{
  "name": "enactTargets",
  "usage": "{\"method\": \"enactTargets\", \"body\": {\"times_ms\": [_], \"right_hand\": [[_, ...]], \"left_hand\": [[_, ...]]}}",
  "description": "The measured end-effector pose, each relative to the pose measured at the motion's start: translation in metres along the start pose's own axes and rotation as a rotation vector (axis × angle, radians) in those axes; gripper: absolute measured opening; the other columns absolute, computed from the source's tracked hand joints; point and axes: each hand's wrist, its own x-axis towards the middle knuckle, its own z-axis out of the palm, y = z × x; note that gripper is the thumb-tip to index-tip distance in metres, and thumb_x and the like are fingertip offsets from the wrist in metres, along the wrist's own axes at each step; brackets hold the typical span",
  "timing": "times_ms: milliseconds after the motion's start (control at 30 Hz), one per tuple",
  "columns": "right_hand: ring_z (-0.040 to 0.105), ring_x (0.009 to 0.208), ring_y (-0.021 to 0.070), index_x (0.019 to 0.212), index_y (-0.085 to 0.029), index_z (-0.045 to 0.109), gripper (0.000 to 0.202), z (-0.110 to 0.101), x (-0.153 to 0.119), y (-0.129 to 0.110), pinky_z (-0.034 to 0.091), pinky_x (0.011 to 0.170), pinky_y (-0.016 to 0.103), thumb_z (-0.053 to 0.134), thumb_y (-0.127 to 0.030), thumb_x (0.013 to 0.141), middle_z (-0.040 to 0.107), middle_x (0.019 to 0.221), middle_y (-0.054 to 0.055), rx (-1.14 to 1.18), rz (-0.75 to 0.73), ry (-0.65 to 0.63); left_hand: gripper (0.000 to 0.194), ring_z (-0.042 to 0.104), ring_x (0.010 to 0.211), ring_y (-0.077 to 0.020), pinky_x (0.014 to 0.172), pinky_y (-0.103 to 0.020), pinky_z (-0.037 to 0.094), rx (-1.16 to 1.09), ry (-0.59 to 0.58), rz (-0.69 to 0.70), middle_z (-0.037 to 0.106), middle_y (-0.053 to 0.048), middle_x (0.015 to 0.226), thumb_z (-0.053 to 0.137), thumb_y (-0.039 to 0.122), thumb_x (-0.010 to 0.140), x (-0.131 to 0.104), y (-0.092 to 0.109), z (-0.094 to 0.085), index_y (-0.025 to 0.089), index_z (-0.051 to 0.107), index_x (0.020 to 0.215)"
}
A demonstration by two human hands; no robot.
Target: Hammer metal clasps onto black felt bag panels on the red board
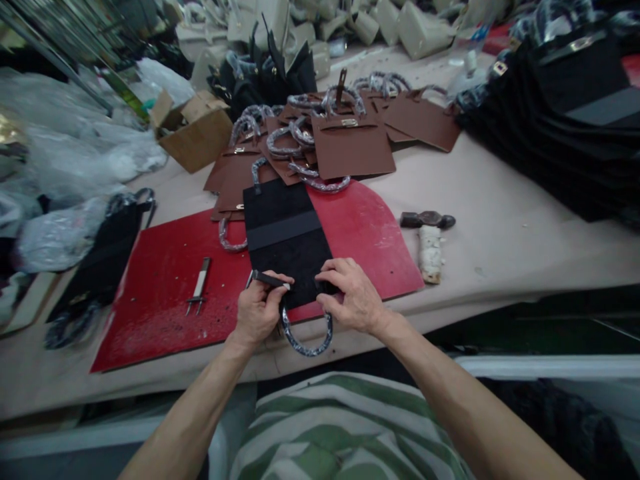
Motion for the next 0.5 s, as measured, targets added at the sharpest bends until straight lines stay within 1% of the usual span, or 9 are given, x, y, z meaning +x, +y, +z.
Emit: {"method": "enactTargets", "body": {"times_ms": [67,100,167,233,300,333,400,433,500], "right_hand": [[0.059,0.104,0.0258,0.107,-0.018,0.068,0.022,-0.014,-0.001,0.002,0.05,0.091,0.044,0.062,-0.026,0.088,0.065,0.111,0.011,-0.006,0.031,0.087],[0.059,0.104,0.0259,0.106,-0.017,0.068,0.02,-0.024,-0.002,0.005,0.049,0.093,0.044,0.061,-0.025,0.089,0.066,0.11,0.012,-0.062,0.059,0.144],[0.06,0.106,0.0279,0.102,-0.016,0.068,0.018,-0.049,-0.006,0.018,0.047,0.097,0.046,0.06,-0.026,0.088,0.066,0.108,0.014,-0.257,0.149,0.27],[0.059,0.108,0.032,0.101,-0.015,0.068,0.021,-0.075,-0.012,0.035,0.044,0.098,0.048,0.062,-0.028,0.085,0.066,0.109,0.019,-0.479,0.321,0.339],[0.057,0.107,0.0351,0.104,-0.014,0.067,0.03,-0.098,-0.019,0.054,0.044,0.091,0.048,0.066,-0.033,0.081,0.064,0.108,0.023,-0.638,0.582,0.316],[0.058,0.101,0.035,0.103,-0.014,0.066,0.033,-0.107,-0.022,0.062,0.043,0.084,0.048,0.068,-0.037,0.079,0.064,0.104,0.024,-0.657,0.718,0.281],[0.056,0.081,0.0289,0.094,-0.016,0.065,0.035,-0.117,-0.027,0.074,0.038,0.07,0.043,0.073,-0.044,0.074,0.062,0.087,0.018,-0.575,0.915,0.225],[0.052,0.069,0.0235,0.087,-0.018,0.063,0.033,-0.119,-0.028,0.078,0.034,0.065,0.04,0.076,-0.045,0.072,0.059,0.077,0.012,-0.503,0.959,0.217],[0.037,0.053,0.014,0.07,-0.022,0.057,0.029,-0.121,-0.028,0.083,0.027,0.058,0.035,0.079,-0.04,0.069,0.047,0.058,0.0,-0.37,0.967,0.236]], "left_hand": [[0.014,0.07,0.085,-0.0154,0.076,-0.025,0.055,0.008,-0.001,-0.017,0.073,-0.003,0.093,0.057,0.013,0.09,0.0,0.0,0.0,0.019,0.066,0.098],[0.014,0.07,0.086,-0.0157,0.077,-0.025,0.055,0.013,-0.002,-0.022,0.072,-0.003,0.094,0.056,0.014,0.09,-0.001,0.0,0.001,0.02,0.066,0.099],[0.014,0.07,0.087,-0.0165,0.078,-0.026,0.055,0.029,-0.005,-0.011,0.072,-0.004,0.095,0.055,0.015,0.091,-0.003,-0.001,0.002,0.02,0.065,0.1],[0.014,0.07,0.087,-0.0173,0.078,-0.027,0.055,0.053,-0.009,0.012,0.072,-0.005,0.095,0.054,0.017,0.092,-0.005,-0.003,0.003,0.02,0.064,0.101],[0.014,0.07,0.085,-0.0177,0.078,-0.028,0.055,0.081,-0.022,0.029,0.071,-0.005,0.095,0.053,0.018,0.093,-0.006,-0.004,0.005,0.02,0.063,0.102],[0.014,0.07,0.085,-0.0178,0.078,-0.028,0.055,0.094,-0.032,0.034,0.071,-0.005,0.094,0.053,0.019,0.093,-0.006,-0.005,0.005,0.02,0.063,0.103],[0.015,0.07,0.085,-0.018,0.079,-0.028,0.055,0.107,-0.059,0.046,0.071,-0.005,0.095,0.053,0.018,0.092,-0.005,-0.007,0.006,0.02,0.062,0.103],[0.015,0.07,0.085,-0.0182,0.079,-0.029,0.055,0.107,-0.069,0.055,0.071,-0.006,0.095,0.053,0.017,0.092,-0.004,-0.007,0.006,0.02,0.061,0.103],[0.014,0.07,0.086,-0.0186,0.08,-0.029,0.055,0.099,-0.079,0.064,0.071,-0.006,0.095,0.052,0.016,0.092,-0.003,-0.008,0.006,0.02,0.061,0.102]]}}
